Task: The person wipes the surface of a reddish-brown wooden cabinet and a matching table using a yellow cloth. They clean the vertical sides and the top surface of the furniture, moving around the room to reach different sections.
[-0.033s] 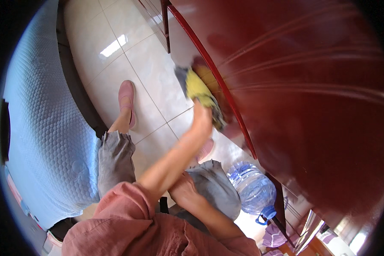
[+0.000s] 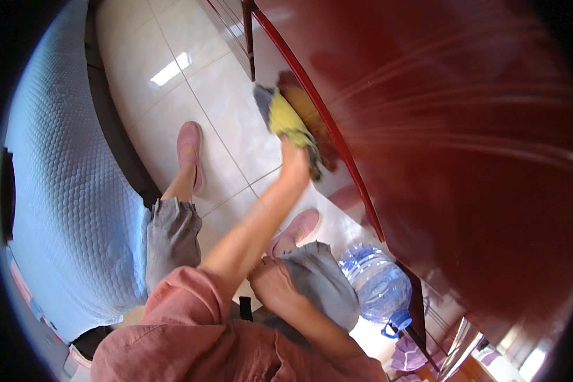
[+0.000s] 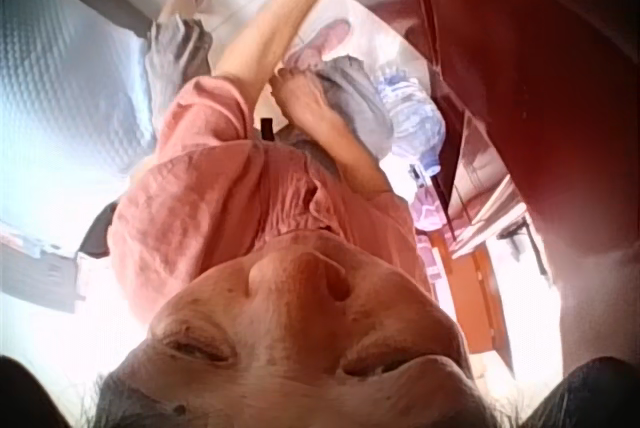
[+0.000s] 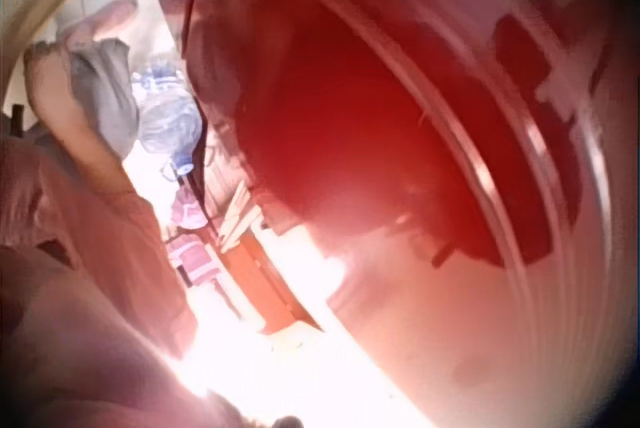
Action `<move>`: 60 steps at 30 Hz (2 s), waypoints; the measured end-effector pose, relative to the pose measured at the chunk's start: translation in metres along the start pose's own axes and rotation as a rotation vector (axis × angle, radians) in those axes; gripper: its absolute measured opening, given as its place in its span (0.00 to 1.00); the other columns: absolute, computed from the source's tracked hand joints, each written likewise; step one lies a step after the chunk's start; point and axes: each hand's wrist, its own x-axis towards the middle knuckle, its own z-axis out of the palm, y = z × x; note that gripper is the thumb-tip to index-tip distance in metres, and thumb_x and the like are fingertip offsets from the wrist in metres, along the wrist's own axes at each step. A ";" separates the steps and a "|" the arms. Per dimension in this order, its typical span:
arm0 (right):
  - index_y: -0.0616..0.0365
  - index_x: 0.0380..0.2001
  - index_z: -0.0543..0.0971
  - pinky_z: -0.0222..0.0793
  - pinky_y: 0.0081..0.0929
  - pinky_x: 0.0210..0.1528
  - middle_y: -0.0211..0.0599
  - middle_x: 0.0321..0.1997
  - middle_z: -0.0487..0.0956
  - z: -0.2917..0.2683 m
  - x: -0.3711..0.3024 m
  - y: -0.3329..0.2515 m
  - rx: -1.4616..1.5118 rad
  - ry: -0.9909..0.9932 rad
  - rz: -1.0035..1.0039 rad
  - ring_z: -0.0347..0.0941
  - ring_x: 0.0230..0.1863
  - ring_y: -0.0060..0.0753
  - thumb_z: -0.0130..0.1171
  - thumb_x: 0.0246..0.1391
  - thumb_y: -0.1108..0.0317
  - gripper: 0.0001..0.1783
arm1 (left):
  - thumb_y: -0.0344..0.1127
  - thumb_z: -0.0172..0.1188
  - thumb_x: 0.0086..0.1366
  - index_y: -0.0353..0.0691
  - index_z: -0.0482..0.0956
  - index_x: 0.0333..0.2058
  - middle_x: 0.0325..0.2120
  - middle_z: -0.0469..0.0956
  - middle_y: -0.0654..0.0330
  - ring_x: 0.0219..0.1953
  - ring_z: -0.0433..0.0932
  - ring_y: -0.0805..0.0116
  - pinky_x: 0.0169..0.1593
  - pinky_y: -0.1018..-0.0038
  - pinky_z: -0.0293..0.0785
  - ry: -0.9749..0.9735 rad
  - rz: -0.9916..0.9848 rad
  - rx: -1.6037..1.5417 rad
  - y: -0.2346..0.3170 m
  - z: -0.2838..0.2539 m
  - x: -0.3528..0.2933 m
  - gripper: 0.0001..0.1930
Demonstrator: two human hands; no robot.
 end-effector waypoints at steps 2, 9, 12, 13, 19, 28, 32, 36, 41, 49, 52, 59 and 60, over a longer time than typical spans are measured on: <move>0.56 0.45 0.78 0.73 0.43 0.47 0.38 0.41 0.80 -0.015 -0.003 -0.011 -0.027 0.065 -0.050 0.78 0.44 0.44 0.61 0.55 0.66 0.14 | 0.38 0.38 0.76 0.40 0.51 0.71 0.68 0.58 0.50 0.67 0.60 0.55 0.71 0.67 0.54 0.078 0.145 0.068 0.017 -0.022 0.088 0.28; 0.54 0.43 0.77 0.71 0.42 0.45 0.36 0.38 0.78 -0.021 0.003 -0.007 0.031 0.089 -0.092 0.76 0.42 0.41 0.61 0.55 0.66 0.12 | 0.65 0.37 0.75 0.46 0.55 0.72 0.63 0.68 0.58 0.61 0.68 0.60 0.63 0.58 0.66 0.023 -0.302 -0.137 -0.047 -0.085 0.169 0.38; 0.54 0.43 0.78 0.71 0.43 0.46 0.38 0.39 0.79 -0.016 0.006 -0.005 0.023 0.018 -0.060 0.77 0.43 0.43 0.58 0.56 0.66 0.12 | 0.63 0.39 0.75 0.43 0.62 0.68 0.57 0.72 0.56 0.56 0.72 0.62 0.59 0.64 0.69 -0.031 -0.472 0.039 -0.104 -0.092 0.075 0.34; 0.55 0.43 0.79 0.71 0.43 0.47 0.39 0.40 0.79 -0.012 0.008 -0.002 0.014 -0.024 -0.062 0.77 0.44 0.44 0.56 0.56 0.66 0.12 | 0.59 0.40 0.76 0.43 0.63 0.66 0.54 0.73 0.57 0.53 0.72 0.63 0.57 0.66 0.70 -0.071 -0.489 0.080 -0.109 -0.093 0.041 0.32; 0.56 0.40 0.82 0.71 0.45 0.51 0.45 0.42 0.82 0.006 0.012 -0.001 0.256 0.024 -0.050 0.78 0.47 0.48 0.51 0.57 0.67 0.12 | 0.38 0.39 0.76 0.33 0.54 0.69 0.67 0.56 0.48 0.67 0.54 0.52 0.70 0.62 0.51 -0.152 0.395 0.425 -0.032 -0.026 -0.023 0.27; 0.58 0.52 0.74 0.71 0.38 0.48 0.38 0.44 0.77 -0.019 0.014 -0.004 -0.016 -0.188 -0.116 0.76 0.47 0.42 0.55 0.53 0.67 0.21 | 0.49 0.38 0.78 0.42 0.48 0.74 0.74 0.51 0.51 0.73 0.53 0.51 0.75 0.61 0.48 0.072 0.149 -0.077 0.029 -0.055 0.192 0.31; 0.58 0.53 0.75 0.71 0.36 0.49 0.37 0.47 0.77 -0.007 0.014 0.013 0.054 -0.126 -0.048 0.76 0.49 0.39 0.54 0.54 0.67 0.22 | 0.71 0.39 0.72 0.43 0.71 0.62 0.57 0.76 0.51 0.55 0.77 0.51 0.55 0.46 0.77 -0.058 -0.265 -0.283 0.075 -0.047 0.223 0.39; 0.57 0.53 0.75 0.71 0.35 0.50 0.36 0.49 0.78 -0.005 0.016 0.018 0.027 -0.080 -0.067 0.76 0.51 0.36 0.54 0.56 0.66 0.21 | 0.66 0.42 0.74 0.42 0.69 0.62 0.55 0.76 0.48 0.54 0.77 0.52 0.49 0.46 0.81 -0.042 -0.128 -0.287 0.065 -0.080 0.293 0.35; 0.56 0.52 0.76 0.71 0.34 0.48 0.34 0.46 0.77 -0.010 0.023 0.013 -0.007 -0.046 -0.074 0.75 0.49 0.35 0.54 0.55 0.65 0.21 | 0.59 0.50 0.75 0.44 0.69 0.61 0.53 0.76 0.60 0.51 0.77 0.63 0.52 0.60 0.78 -0.015 -0.046 -0.582 -0.004 -0.070 0.215 0.28; 0.53 0.37 0.81 0.70 0.35 0.49 0.36 0.45 0.77 -0.017 0.027 0.003 0.005 -0.331 -0.033 0.75 0.49 0.38 0.55 0.54 0.64 0.10 | 0.51 0.41 0.80 0.43 0.70 0.62 0.49 0.78 0.65 0.47 0.75 0.73 0.52 0.73 0.73 0.063 -0.387 -0.246 -0.127 -0.114 0.067 0.23; 0.54 0.41 0.80 0.70 0.36 0.49 0.36 0.46 0.77 -0.010 0.023 0.006 0.039 -0.349 -0.043 0.75 0.50 0.38 0.55 0.55 0.64 0.12 | 0.51 0.48 0.77 0.43 0.72 0.61 0.47 0.79 0.65 0.45 0.77 0.71 0.47 0.71 0.76 0.070 -0.503 -0.308 -0.128 -0.109 0.055 0.23; 0.56 0.51 0.76 0.71 0.34 0.49 0.34 0.47 0.77 -0.004 0.023 0.008 0.009 -0.103 -0.124 0.75 0.49 0.36 0.54 0.56 0.64 0.20 | 0.47 0.51 0.76 0.44 0.74 0.53 0.43 0.80 0.62 0.42 0.78 0.64 0.42 0.63 0.76 -0.101 -0.176 -0.475 0.004 -0.112 0.256 0.16; 0.56 0.52 0.76 0.71 0.34 0.49 0.34 0.47 0.77 -0.002 0.023 0.007 -0.007 -0.077 -0.128 0.75 0.49 0.36 0.54 0.56 0.64 0.20 | 0.46 0.51 0.76 0.44 0.74 0.54 0.44 0.79 0.61 0.43 0.77 0.64 0.43 0.63 0.76 -0.040 -0.168 -0.430 -0.002 -0.108 0.252 0.16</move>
